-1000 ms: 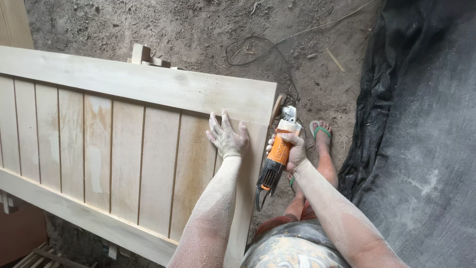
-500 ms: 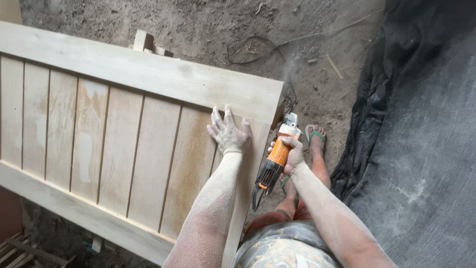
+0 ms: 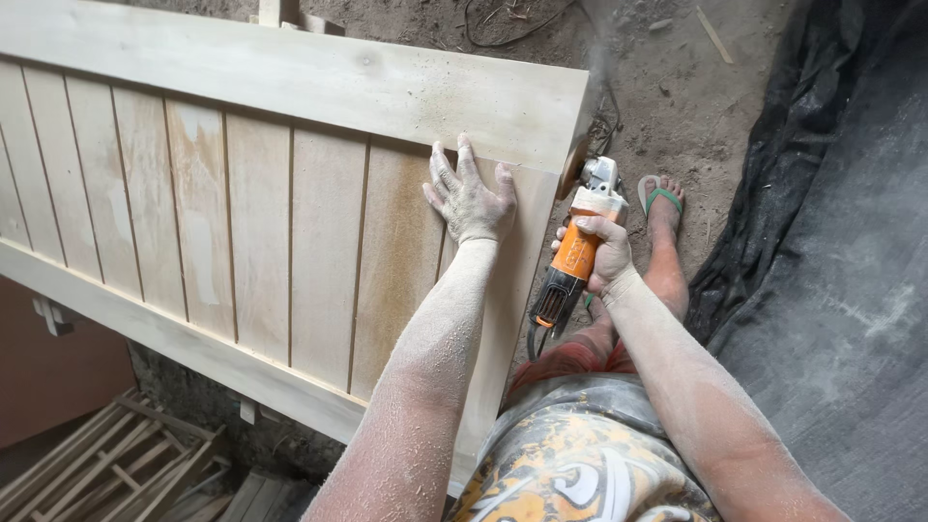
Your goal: The person sands the surface and edges of a wooden door using a handheld power sander.
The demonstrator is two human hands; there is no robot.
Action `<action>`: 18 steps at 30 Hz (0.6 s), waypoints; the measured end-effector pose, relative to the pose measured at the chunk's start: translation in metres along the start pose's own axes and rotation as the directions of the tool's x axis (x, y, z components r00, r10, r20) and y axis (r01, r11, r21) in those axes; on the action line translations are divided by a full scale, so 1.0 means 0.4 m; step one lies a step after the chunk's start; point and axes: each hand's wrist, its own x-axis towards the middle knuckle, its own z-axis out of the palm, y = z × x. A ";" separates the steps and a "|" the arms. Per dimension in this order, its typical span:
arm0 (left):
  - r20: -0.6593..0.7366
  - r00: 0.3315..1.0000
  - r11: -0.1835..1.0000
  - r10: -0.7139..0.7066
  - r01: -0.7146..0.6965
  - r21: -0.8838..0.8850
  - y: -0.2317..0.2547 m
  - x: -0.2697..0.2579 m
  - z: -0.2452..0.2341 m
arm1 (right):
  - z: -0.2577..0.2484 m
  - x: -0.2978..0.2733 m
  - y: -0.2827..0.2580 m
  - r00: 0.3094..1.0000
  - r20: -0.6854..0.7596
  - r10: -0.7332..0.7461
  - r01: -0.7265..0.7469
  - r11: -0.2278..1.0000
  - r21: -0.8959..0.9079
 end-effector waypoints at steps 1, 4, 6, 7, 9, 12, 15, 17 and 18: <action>0.000 1.000 1.000 -0.001 0.001 0.008 -0.005 -0.001 0.001 | -0.007 0.007 -0.003 1.000 -0.008 0.012 -0.012 1.000 -0.017; 0.006 1.000 1.000 -0.025 0.025 0.003 -0.017 -0.024 0.009 | -0.031 -0.004 0.018 0.998 -0.055 0.020 -0.023 0.998 -0.050; -0.031 0.999 1.000 -0.009 0.009 -0.002 -0.006 0.017 0.010 | -0.017 0.022 0.000 1.000 -0.019 -0.005 0.004 0.999 -0.041; -0.038 0.999 1.000 0.000 0.001 0.007 -0.010 0.009 0.010 | -0.018 0.010 0.008 1.000 0.008 0.000 0.000 1.000 -0.022; -0.032 0.999 1.000 -0.003 0.003 0.006 -0.015 -0.005 0.011 | -0.024 -0.001 0.015 1.000 0.022 0.010 -0.010 1.000 0.003; -0.017 0.999 0.999 -0.030 0.030 -0.018 -0.007 0.003 0.000 | -0.026 0.023 0.007 1.000 -0.011 0.009 -0.009 1.000 -0.001; -0.021 0.999 0.999 -0.024 0.024 -0.022 0.003 0.005 -0.005 | -0.029 0.035 -0.005 1.000 -0.028 0.002 -0.002 1.000 -0.016; -0.041 0.999 0.999 0.001 -0.002 -0.032 -0.007 -0.004 -0.003 | -0.025 0.030 0.002 1.000 0.008 0.016 -0.016 1.000 -0.007; -0.041 0.999 0.999 -0.012 0.011 -0.032 -0.013 -0.012 0.000 | -0.024 0.027 0.009 1.000 -0.005 0.016 -0.016 1.000 -0.020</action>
